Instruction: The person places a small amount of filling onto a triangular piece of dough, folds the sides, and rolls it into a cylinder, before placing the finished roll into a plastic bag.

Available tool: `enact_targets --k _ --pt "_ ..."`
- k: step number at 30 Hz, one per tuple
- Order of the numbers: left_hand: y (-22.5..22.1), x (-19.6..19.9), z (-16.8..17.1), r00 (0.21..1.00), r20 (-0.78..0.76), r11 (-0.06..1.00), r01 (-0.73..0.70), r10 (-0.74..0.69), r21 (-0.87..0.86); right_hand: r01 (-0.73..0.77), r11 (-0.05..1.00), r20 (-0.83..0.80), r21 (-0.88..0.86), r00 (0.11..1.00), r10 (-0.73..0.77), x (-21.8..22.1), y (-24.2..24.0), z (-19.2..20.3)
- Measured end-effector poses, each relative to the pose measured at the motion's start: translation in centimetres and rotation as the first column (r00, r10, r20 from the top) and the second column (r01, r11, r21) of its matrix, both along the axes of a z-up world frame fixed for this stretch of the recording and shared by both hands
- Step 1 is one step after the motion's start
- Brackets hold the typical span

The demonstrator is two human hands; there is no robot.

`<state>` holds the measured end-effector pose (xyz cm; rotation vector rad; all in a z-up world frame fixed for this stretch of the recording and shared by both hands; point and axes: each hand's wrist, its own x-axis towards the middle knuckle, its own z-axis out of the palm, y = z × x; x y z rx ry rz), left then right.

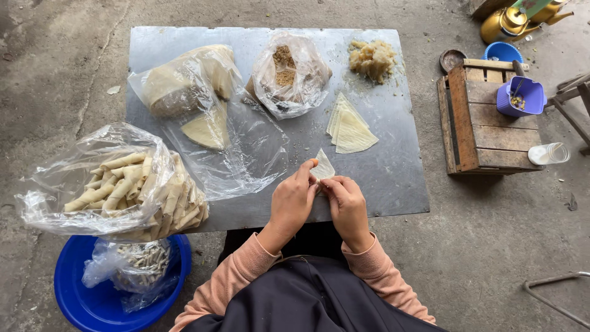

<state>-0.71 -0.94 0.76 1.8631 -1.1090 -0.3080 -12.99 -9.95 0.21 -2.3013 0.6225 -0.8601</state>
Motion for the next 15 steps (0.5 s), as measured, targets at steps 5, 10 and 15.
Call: enact_targets --k 5,10,15 --pt "0.0 0.1 0.0 1.000 0.007 1.000 0.002 -0.002 -0.005 -0.026 1.000 0.006 0.015 1.000 0.026 -0.4 -0.3 -0.4" --pt "0.1 0.2 -0.1 0.999 -0.005 0.999 0.038 -0.038 -0.037 -0.030 0.994 -0.061 -0.104 0.998 0.024 -0.8 -0.3 -0.7" --pt "1.4 1.3 0.0 0.965 0.152 0.967 0.230 -0.212 -0.112 -0.133 0.987 -0.068 -0.093 0.990 0.127 -0.9 -1.3 -0.1"
